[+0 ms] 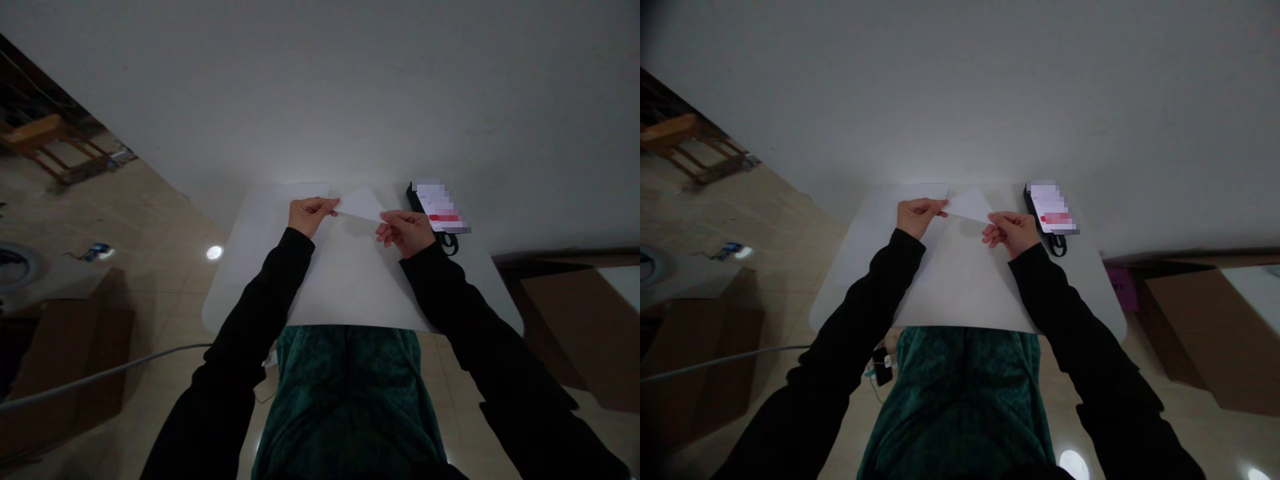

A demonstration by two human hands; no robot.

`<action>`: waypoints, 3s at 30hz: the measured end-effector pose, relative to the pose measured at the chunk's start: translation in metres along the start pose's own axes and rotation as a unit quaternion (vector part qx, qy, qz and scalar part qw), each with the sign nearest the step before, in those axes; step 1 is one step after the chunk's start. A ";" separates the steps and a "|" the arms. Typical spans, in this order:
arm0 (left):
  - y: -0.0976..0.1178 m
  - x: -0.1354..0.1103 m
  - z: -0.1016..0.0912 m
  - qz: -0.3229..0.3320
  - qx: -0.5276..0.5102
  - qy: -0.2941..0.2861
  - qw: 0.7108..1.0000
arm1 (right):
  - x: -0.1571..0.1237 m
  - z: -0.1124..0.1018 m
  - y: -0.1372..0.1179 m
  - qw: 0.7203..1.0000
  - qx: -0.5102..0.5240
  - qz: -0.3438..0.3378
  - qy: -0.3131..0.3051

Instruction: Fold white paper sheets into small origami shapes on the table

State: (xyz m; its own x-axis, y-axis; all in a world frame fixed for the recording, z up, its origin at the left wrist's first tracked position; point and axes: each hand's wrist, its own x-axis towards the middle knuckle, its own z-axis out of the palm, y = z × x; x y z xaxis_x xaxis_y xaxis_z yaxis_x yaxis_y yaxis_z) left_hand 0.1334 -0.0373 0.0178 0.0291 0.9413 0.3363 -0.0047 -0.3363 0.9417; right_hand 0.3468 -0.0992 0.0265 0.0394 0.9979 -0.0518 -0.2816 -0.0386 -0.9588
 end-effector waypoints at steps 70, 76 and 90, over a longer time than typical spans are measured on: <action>0.000 -0.025 0.028 -0.114 -0.149 -0.156 0.970 | -0.013 0.025 0.023 0.995 -0.077 -0.036 -0.055; 0.005 -0.028 0.031 -0.094 -0.096 -0.173 0.976 | -0.012 0.022 0.028 0.990 -0.111 -0.047 -0.075; 0.004 -0.031 0.033 -0.035 0.000 -0.176 0.984 | -0.007 0.017 0.038 0.979 -0.153 -0.062 -0.119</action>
State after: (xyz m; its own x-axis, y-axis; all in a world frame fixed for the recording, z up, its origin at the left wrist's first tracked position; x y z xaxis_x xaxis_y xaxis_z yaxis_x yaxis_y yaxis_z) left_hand 0.1651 -0.0685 0.0108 0.3739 0.8939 0.2473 0.0097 -0.2704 0.9627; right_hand 0.3196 -0.1068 -0.0044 -0.1803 0.9782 0.1027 0.0129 0.1068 -0.9942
